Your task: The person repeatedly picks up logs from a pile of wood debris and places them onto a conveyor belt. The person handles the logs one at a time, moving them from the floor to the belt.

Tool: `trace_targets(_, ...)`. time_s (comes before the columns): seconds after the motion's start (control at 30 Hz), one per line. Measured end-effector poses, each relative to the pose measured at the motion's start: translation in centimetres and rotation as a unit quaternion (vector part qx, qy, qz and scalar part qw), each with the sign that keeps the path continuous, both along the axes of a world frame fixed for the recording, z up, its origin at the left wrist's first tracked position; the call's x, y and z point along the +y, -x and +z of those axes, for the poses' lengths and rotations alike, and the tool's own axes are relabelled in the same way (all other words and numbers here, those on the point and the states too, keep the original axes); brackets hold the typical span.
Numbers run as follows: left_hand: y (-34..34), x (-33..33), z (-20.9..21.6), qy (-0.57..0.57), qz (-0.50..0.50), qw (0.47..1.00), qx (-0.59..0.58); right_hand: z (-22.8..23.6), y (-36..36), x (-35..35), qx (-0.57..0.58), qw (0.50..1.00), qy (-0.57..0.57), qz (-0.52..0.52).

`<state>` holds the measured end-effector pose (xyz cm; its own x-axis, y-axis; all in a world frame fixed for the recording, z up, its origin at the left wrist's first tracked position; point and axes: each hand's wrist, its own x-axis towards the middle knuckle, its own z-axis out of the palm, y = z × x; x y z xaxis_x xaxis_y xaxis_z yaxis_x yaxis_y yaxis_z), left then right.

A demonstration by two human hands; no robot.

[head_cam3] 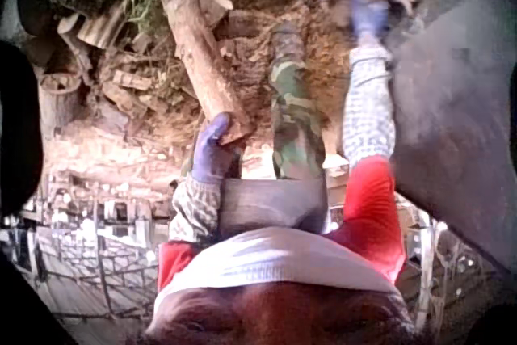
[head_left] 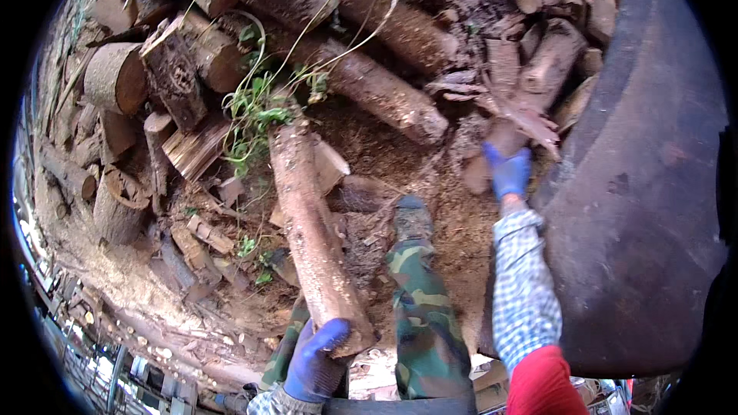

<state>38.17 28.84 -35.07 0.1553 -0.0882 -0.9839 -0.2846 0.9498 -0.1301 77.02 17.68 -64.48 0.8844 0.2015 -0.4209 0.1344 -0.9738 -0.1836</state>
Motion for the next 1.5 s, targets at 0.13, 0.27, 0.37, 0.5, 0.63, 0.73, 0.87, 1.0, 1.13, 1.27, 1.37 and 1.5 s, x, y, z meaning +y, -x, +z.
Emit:
trace_targets(0.13, 0.5, -0.5, -0.1, 0.051, 0.071, 0.996, -0.015, -1.3, 7.1, 1.7, 0.090, 0.983, -0.155, -0.034)
trace_targets(0.27, 0.3, 0.6, 0.1, 0.054, 0.126, 0.990, -0.027, -0.7, 8.7, 7.0, 0.119, 0.951, -0.144, -0.247)
trace_targets(0.37, -0.8, 1.5, 0.0, 0.028, 0.111, 0.982, -0.153, -4.8, 3.1, 0.9, 0.080, 0.952, -0.247, -0.163)
trace_targets(0.5, 0.3, 2.0, 1.5, -0.070, 0.066, 0.992, -0.080, 8.6, 9.7, 5.3, 0.290, 0.911, -0.245, -0.160)
trace_targets(0.63, 0.8, 0.3, 0.6, -0.144, 0.078, 0.981, -0.101, 15.4, 10.1, -4.9, 0.644, 0.593, -0.310, -0.370)
trace_targets(0.73, 4.4, -0.4, 7.8, -0.075, 0.102, 0.973, -0.192, 22.9, 16.1, -8.4, 0.692, 0.554, -0.209, -0.411)
trace_targets(0.87, 13.7, -5.6, 19.5, -0.079, 0.248, 0.937, -0.234, 27.3, 24.9, -13.5, 0.795, 0.412, -0.099, -0.435)
trace_targets(1.0, 22.9, -5.6, 30.6, -0.209, 0.218, 0.946, -0.115, 43.4, 36.3, 1.4, 0.782, 0.539, -0.015, -0.313)
trace_targets(1.13, 33.2, 6.2, 34.0, -0.413, 0.062, 0.908, -0.031, 56.4, 47.6, 20.3, 0.771, 0.629, -0.097, -0.021)
trace_targets(1.27, 43.1, 20.4, 32.8, -0.453, 0.146, 0.877, 0.060, 52.7, 57.4, 29.4, 0.507, 0.619, -0.452, 0.395)
trace_targets(1.37, 45.6, 20.1, 26.7, -0.428, 0.180, 0.854, 0.235, 54.3, 54.0, 26.2, 0.478, 0.676, -0.359, 0.430)
trace_targets(1.5, 39.7, 11.0, 12.4, -0.372, 0.222, 0.901, -0.018, 45.4, 41.8, 19.2, 0.488, 0.715, -0.116, 0.487)
